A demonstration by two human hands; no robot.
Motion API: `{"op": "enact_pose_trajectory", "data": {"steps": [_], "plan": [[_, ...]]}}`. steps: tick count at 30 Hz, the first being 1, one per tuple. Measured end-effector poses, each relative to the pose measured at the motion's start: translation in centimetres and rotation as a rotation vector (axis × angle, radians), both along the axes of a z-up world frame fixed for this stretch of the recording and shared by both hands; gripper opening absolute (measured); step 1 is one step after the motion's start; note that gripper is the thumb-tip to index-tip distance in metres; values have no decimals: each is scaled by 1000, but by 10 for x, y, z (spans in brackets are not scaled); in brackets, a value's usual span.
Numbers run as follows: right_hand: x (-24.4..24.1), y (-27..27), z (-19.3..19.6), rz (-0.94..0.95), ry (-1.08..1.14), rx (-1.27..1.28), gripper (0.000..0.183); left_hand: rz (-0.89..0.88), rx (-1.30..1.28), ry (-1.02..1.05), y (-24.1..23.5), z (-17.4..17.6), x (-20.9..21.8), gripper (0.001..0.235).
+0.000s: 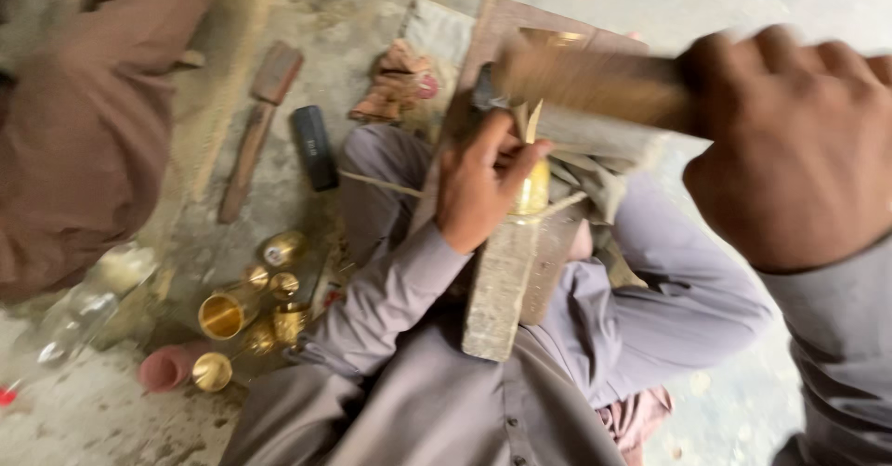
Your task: The person hammers a brass goblet-shaped object on a stone anvil using a wooden mallet and a metal punch. They repeatedly strike the stem and bowl areas, rotating the piece to work different sections. The person briefly pauses to inspect the surface before resuming hammering.
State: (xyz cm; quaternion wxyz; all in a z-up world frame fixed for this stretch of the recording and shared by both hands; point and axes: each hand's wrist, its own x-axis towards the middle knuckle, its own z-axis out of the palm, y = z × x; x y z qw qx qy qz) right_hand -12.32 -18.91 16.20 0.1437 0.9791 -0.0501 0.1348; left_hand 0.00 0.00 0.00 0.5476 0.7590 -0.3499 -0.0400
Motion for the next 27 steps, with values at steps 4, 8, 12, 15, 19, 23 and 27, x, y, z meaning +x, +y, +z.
{"op": "enact_pose_trajectory", "data": {"steps": [4, 8, 12, 15, 19, 23, 27], "plan": [[2, 4, 6, -2, -121, -78, 16, -57, -56, 43, 4, 12, -3, 25], [-5, -1, 1, 31, -154, -158, 18, -57, -25, 56, 6, 21, -9, 24], [-9, -4, -11, -7, -119, 201, 30, -55, 4, 36, 5, 25, -9, 25], [-10, -4, -12, -66, -77, 103, 19, -73, 17, -5, 6, 27, -7, 25], [-13, -3, -2, -14, -140, -24, 26, -98, 19, 15, 6, 28, -5, 26], [-10, -1, 8, -42, -94, -37, 28, -113, 59, -20, 4, 30, -1, 27], [-7, 1, 8, -24, -99, -52, 22, -126, 70, -33, 6, 29, -1, 27]]}}
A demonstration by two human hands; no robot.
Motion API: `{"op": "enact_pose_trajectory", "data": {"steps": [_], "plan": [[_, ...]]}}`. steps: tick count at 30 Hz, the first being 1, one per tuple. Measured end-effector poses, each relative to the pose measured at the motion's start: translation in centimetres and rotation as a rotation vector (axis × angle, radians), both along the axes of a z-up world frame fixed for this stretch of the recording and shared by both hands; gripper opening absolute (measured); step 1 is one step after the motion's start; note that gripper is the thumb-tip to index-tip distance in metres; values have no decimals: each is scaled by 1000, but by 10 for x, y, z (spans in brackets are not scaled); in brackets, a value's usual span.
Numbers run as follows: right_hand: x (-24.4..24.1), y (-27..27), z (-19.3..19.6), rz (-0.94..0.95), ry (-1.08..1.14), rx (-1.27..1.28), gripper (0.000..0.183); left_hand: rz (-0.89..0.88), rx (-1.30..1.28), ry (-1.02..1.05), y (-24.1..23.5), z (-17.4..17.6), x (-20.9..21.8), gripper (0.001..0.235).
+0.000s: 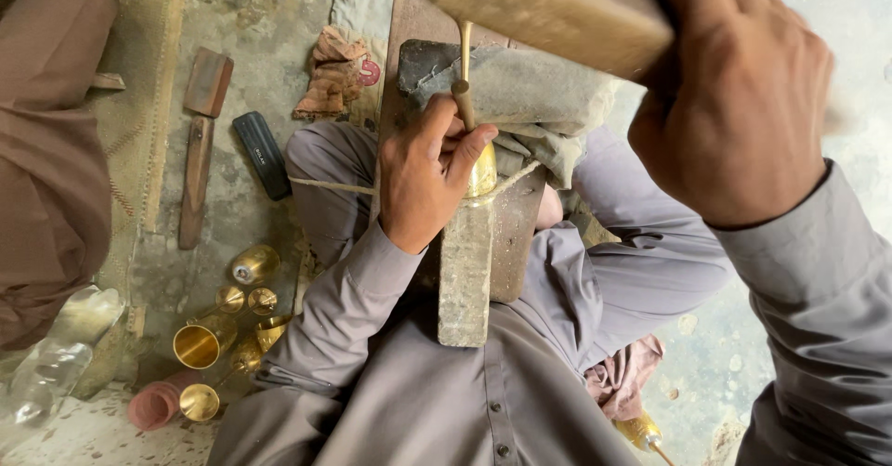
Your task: The person hammers a brass goblet-shaped object on a stone anvil using a wooden mallet and a metal punch. They repeatedly strike the stem and bowl areas, rotating the piece to work different sections. The person briefly pauses to inspect the surface before resuming hammering.
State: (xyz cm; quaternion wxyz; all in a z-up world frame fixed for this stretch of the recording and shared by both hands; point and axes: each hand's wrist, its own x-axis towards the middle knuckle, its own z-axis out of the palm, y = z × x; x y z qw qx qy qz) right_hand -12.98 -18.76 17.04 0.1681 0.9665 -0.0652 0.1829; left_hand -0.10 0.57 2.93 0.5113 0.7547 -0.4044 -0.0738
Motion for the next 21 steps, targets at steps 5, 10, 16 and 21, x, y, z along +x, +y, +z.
{"op": "enact_pose_trajectory", "data": {"steps": [5, 10, 16, 21], "plan": [[0, 1, -1, -2, 7, 8, 15, -5, -18, 52, 1, -1, -2, 28], [-3, -1, -3, -66, 64, 52, 12, -11, -1, -40, -1, 1, -1, 30], [-6, -3, -5, -79, 97, 60, 11, -50, 22, -65, 0, 5, 0, 27], [-8, -3, -7, -115, 136, 94, 13, -73, 65, -118, -6, 6, 4, 27]]}}
